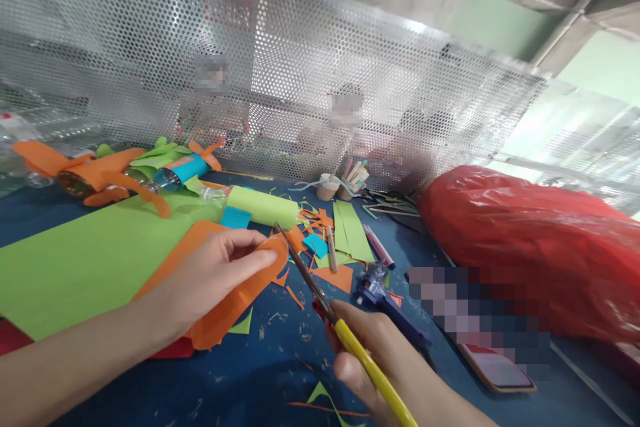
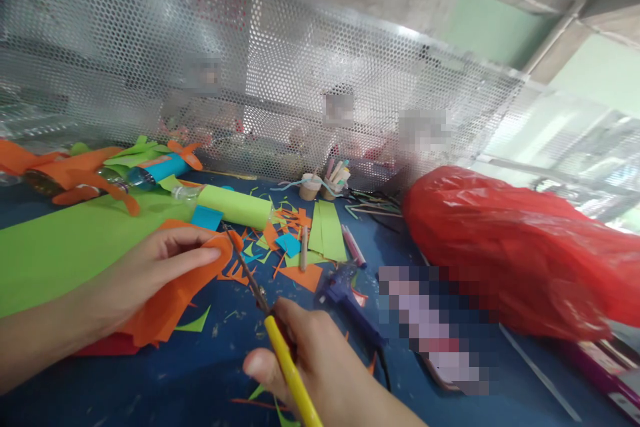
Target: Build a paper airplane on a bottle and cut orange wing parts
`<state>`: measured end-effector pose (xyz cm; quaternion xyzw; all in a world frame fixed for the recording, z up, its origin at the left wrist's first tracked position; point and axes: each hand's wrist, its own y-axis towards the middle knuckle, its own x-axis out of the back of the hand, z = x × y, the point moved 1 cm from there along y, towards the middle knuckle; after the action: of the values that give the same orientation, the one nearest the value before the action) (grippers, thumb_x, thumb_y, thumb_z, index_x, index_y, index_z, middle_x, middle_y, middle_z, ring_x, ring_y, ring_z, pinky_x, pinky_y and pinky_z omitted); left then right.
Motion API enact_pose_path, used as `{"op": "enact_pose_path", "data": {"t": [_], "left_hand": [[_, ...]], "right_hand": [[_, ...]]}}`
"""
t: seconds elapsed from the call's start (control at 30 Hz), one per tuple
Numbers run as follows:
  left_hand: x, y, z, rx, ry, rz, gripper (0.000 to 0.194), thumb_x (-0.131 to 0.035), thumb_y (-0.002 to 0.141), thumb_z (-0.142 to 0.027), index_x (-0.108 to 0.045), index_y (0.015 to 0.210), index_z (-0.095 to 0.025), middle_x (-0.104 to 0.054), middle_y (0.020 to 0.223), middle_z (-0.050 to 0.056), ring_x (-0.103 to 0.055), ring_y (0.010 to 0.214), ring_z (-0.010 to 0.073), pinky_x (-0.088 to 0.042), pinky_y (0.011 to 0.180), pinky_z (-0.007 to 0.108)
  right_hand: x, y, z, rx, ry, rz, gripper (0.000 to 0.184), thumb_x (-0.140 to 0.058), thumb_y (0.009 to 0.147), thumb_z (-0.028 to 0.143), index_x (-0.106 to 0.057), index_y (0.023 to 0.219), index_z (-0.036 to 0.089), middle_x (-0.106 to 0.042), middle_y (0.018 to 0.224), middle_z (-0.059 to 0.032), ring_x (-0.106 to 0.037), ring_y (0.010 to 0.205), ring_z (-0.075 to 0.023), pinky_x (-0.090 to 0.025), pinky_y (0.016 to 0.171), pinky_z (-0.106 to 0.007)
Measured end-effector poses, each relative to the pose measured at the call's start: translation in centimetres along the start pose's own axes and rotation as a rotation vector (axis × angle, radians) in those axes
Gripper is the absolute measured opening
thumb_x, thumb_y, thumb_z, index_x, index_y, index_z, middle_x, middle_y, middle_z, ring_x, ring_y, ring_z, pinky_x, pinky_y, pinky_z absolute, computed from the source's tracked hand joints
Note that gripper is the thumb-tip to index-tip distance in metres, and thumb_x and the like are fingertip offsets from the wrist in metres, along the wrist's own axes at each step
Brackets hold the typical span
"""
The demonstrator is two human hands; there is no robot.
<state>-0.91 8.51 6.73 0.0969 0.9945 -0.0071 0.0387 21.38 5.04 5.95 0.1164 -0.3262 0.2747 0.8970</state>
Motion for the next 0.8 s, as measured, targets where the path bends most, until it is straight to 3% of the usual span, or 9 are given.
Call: {"op": "enact_pose_path", "data": {"t": [0.17, 0.3, 0.43, 0.47, 0.5, 0.6, 0.63, 0.7, 0.8], "left_hand": [[0.7, 0.6, 0.0, -0.1, 0.254, 0.001, 0.016, -0.067, 0.081, -0.039, -0.074, 0.08, -0.024, -0.073, 0.079, 0.001, -0.065, 0.073, 0.0202, -0.048, 0.065, 0.026], [0.8, 0.8, 0.3, -0.287, 0.445, -0.185, 0.02, -0.068, 0.081, -0.034, -0.064, 0.097, -0.023, -0.067, 0.092, 0.003, -0.063, 0.091, 0.0243, -0.046, 0.085, 0.033], [0.2, -0.1, 0.4, -0.497, 0.63, -0.351, 0.017, -0.066, 0.082, -0.029, -0.055, 0.092, -0.023, -0.059, 0.093, 0.003, -0.057, 0.095, 0.0234, -0.041, 0.091, 0.035], [-0.1, -0.5, 0.5, -0.509, 0.66, -0.331, 0.012, -0.063, 0.084, -0.029, -0.054, 0.089, -0.023, -0.058, 0.09, 0.003, -0.057, 0.091, 0.0225, -0.042, 0.088, 0.035], [-0.6, -0.8, 0.7, -0.475, 0.674, -0.238, 0.01, -0.059, 0.087, -0.031, -0.055, 0.083, -0.022, -0.058, 0.084, 0.002, -0.057, 0.085, 0.0212, -0.043, 0.083, 0.034], [-2.4, -1.7, 2.3, -0.149, 0.535, 0.275, 0.029, -0.049, 0.092, -0.04, -0.06, 0.073, -0.02, -0.061, 0.071, 0.001, -0.058, 0.069, 0.0186, -0.044, 0.064, 0.03], [-3.0, -1.9, 3.1, -0.014, 0.393, 0.378, 0.03, -0.048, 0.093, -0.042, -0.061, 0.079, -0.019, -0.062, 0.071, 0.002, -0.059, 0.068, 0.0184, -0.045, 0.064, 0.031], [-3.8, -2.0, 4.9, 0.119, 0.113, 0.453, 0.032, -0.052, 0.089, -0.048, -0.059, 0.096, -0.017, -0.059, 0.074, 0.001, -0.058, 0.067, 0.0169, -0.047, 0.066, 0.032], [-4.0, -1.6, 6.7, 0.102, -0.207, 0.392, 0.05, -0.064, 0.083, -0.052, -0.047, 0.121, -0.024, -0.059, 0.083, -0.001, -0.06, 0.067, 0.0159, -0.046, 0.064, 0.031]], "right_hand": [[0.4, 0.1, 0.0, -0.015, -0.037, 0.007, 0.064, -0.034, 0.083, 0.082, -0.044, 0.074, 0.019, -0.033, 0.062, 0.0065, -0.027, 0.054, -0.0092, -0.02, 0.045, -0.024], [0.5, 0.2, -0.4, -0.046, -0.053, -0.015, 0.062, -0.033, 0.084, 0.08, -0.042, 0.071, 0.02, -0.035, 0.06, 0.0061, -0.028, 0.052, -0.0091, -0.02, 0.044, -0.023], [0.3, 0.3, -0.9, -0.132, 0.038, -0.008, 0.059, -0.036, 0.085, 0.079, -0.042, 0.073, 0.021, -0.036, 0.058, 0.0066, -0.034, 0.044, -0.0076, -0.021, 0.039, -0.022], [0.2, 0.4, -0.9, -0.14, 0.062, -0.004, 0.059, -0.037, 0.084, 0.079, -0.043, 0.073, 0.021, -0.036, 0.057, 0.0067, -0.034, 0.043, -0.0073, -0.022, 0.038, -0.021], [0.1, 0.4, -1.0, -0.136, 0.091, -0.001, 0.059, -0.038, 0.084, 0.079, -0.044, 0.074, 0.021, -0.037, 0.057, 0.0068, -0.035, 0.042, -0.0072, -0.023, 0.037, -0.021], [0.0, 0.4, -1.0, -0.07, 0.199, 0.023, 0.058, -0.04, 0.085, 0.077, -0.047, 0.078, 0.02, -0.039, 0.055, 0.0072, -0.037, 0.041, -0.0071, -0.029, 0.035, -0.018], [0.0, 0.4, -1.0, -0.042, 0.241, 0.039, 0.057, -0.04, 0.086, 0.076, -0.047, 0.079, 0.02, -0.04, 0.056, 0.0071, -0.037, 0.04, -0.0069, -0.031, 0.035, -0.018], [-0.2, 0.2, -0.9, 0.004, 0.332, 0.072, 0.056, -0.04, 0.086, 0.075, -0.047, 0.08, 0.02, -0.04, 0.055, 0.0076, -0.038, 0.037, -0.0061, -0.034, 0.033, -0.017], [-0.7, -0.2, -0.9, 0.027, 0.443, 0.078, 0.058, -0.037, 0.087, 0.077, -0.047, 0.083, 0.02, -0.04, 0.052, 0.0087, -0.036, 0.034, -0.005, -0.034, 0.032, -0.015]]}}
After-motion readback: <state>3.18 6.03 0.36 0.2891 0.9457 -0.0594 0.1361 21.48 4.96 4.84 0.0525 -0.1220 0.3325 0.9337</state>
